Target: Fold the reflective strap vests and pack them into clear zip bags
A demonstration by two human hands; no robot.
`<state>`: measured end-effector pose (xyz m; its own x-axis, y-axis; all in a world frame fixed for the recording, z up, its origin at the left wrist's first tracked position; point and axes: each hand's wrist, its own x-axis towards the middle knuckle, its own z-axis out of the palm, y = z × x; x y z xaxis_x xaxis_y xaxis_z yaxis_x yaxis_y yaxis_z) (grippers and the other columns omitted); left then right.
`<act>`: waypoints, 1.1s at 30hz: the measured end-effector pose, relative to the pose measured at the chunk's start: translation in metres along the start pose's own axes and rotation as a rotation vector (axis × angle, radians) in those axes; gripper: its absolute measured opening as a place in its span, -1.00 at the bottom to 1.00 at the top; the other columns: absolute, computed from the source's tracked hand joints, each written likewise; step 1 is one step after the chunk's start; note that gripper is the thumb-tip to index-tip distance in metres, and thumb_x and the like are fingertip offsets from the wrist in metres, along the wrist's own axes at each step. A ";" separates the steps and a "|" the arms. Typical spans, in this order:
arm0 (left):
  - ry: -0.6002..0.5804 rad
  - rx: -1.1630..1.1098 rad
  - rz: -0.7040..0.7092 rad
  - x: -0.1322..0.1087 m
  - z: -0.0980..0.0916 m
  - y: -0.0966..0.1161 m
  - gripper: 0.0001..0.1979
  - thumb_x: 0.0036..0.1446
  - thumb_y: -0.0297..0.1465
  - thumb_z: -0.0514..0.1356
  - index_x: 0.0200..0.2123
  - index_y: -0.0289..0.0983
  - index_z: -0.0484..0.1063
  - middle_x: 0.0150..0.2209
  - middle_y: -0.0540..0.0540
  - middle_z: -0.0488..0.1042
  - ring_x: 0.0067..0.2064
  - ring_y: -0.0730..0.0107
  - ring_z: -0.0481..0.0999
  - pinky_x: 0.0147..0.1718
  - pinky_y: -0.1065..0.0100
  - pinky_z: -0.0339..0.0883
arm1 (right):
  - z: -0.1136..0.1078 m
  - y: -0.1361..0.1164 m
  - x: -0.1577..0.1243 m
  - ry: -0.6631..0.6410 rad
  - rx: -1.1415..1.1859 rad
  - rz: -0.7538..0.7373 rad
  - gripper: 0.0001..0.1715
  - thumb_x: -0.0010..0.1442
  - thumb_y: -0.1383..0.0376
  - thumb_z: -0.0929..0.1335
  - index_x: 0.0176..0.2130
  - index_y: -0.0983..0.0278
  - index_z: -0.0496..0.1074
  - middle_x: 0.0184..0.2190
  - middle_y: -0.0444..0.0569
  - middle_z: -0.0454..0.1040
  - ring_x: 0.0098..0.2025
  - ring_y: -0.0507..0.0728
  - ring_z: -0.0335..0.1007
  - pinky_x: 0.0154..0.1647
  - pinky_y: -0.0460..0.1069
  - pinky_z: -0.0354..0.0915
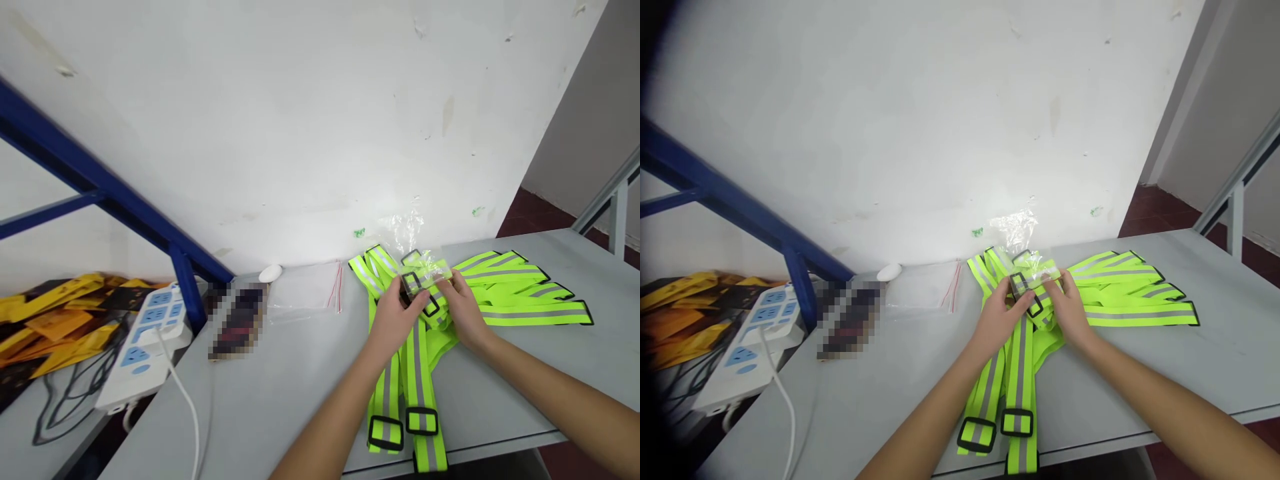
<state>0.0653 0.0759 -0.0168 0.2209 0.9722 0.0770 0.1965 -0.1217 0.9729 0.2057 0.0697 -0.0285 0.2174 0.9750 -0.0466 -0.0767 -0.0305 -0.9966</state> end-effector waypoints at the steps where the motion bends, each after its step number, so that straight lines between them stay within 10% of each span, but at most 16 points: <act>1: -0.055 -0.057 0.000 -0.002 0.000 0.004 -0.59 0.12 -0.19 0.22 0.01 -0.18 0.30 -0.06 -0.11 0.48 -0.08 0.25 0.49 -0.13 0.25 0.36 | 0.002 0.000 -0.002 0.012 0.012 0.004 -0.60 0.16 -0.01 0.32 -0.08 0.14 0.35 -0.14 -0.08 0.47 -0.12 0.18 0.40 -0.15 0.00 0.31; 10: 0.005 -0.421 -0.019 0.000 0.008 0.003 -0.62 0.13 -0.30 0.23 0.01 -0.21 0.30 0.00 -0.11 0.49 0.03 0.27 0.47 0.02 0.25 0.33 | -0.008 -0.008 -0.002 -0.151 -0.069 -0.098 -0.57 0.13 0.03 0.36 -0.04 0.13 0.32 -0.10 -0.09 0.46 -0.01 0.18 0.34 0.00 0.01 0.27; 21: -0.084 -0.332 -0.090 -0.001 0.002 0.004 -0.65 0.11 -0.25 0.24 -0.04 -0.23 0.41 -0.12 -0.11 0.54 -0.10 0.26 0.52 -0.14 0.30 0.38 | -0.019 -0.022 0.013 -0.307 0.122 0.233 -0.54 0.12 -0.04 0.35 -0.12 0.19 0.50 -0.18 0.00 0.58 -0.11 0.28 0.49 -0.14 0.11 0.40; 29: 0.208 -0.295 -0.186 0.005 0.005 -0.004 -0.65 0.06 -0.11 0.23 -0.25 -0.27 0.42 -0.40 -0.01 0.46 -0.39 0.41 0.45 -0.41 0.40 0.33 | -0.011 -0.004 0.000 -0.222 0.052 0.436 -0.56 -0.01 -0.01 0.46 -0.23 0.23 0.48 -0.29 0.05 0.59 -0.27 0.29 0.53 -0.33 0.13 0.46; 33: 0.297 -0.191 -0.133 0.005 0.006 -0.004 -0.72 0.07 -0.15 0.22 -0.40 -0.25 0.32 -0.53 0.10 0.25 -0.49 0.52 0.27 -0.51 0.47 0.18 | -0.009 -0.002 -0.005 -0.190 0.012 0.313 -0.60 -0.04 0.01 0.48 -0.29 0.23 0.51 -0.44 0.03 0.58 -0.37 0.27 0.52 -0.45 0.10 0.44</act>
<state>0.0710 0.0798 -0.0212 -0.0866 0.9960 -0.0206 0.0166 0.0221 0.9996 0.2135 0.0630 -0.0272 -0.0032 0.9423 -0.3347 -0.1226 -0.3325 -0.9351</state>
